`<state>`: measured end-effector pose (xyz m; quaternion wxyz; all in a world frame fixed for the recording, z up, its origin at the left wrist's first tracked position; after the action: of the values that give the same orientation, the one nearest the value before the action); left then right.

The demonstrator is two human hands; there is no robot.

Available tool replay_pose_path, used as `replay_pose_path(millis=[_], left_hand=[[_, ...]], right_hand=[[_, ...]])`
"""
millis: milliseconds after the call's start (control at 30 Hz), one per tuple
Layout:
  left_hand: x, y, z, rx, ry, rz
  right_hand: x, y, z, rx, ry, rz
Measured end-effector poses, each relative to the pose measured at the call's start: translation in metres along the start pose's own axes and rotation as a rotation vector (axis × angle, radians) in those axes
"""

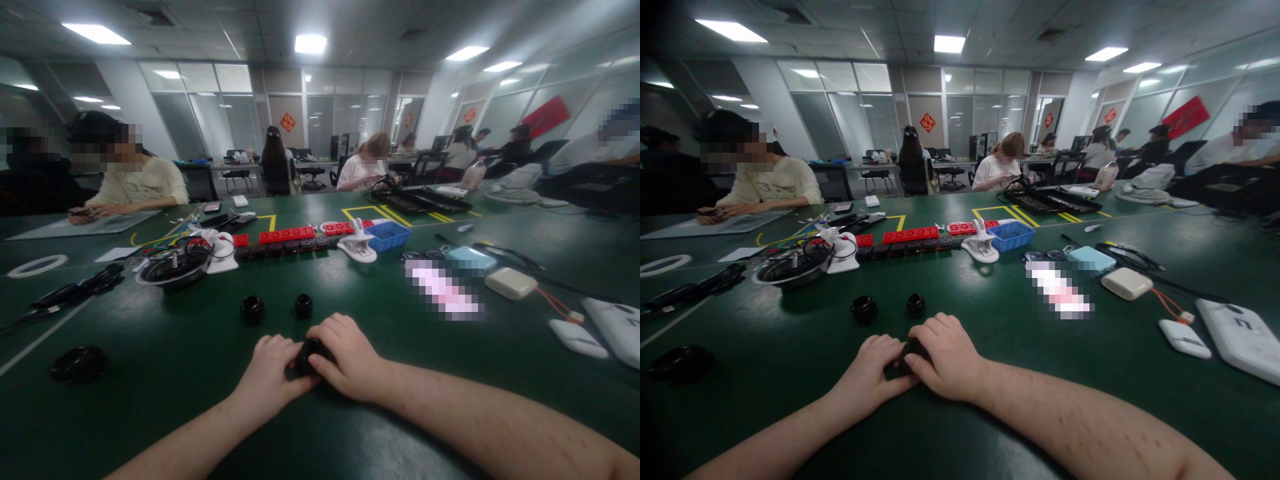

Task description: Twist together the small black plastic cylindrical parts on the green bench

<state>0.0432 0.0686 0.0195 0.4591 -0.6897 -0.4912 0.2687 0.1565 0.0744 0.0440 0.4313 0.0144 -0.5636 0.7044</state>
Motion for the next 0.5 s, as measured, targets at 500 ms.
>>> replay_pose_path(millis=[500], left_hand=[[0.0004, 0.002, 0.0025, 0.015, 0.005, -0.019]], right_hand=[[-0.0006, -0.0028, 0.0071, 0.057, -0.067, 0.003]])
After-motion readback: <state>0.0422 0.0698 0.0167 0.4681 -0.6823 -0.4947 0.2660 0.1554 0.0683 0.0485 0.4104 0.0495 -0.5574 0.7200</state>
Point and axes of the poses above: each hand's wrist, its own x-axis towards the middle knuckle, its own y-axis out of the palm, z = x × y, the point moved 6 cm from there along x, towards the middle knuckle, and after that the axes turned 1 degree about -z, right-handed, at the moved point
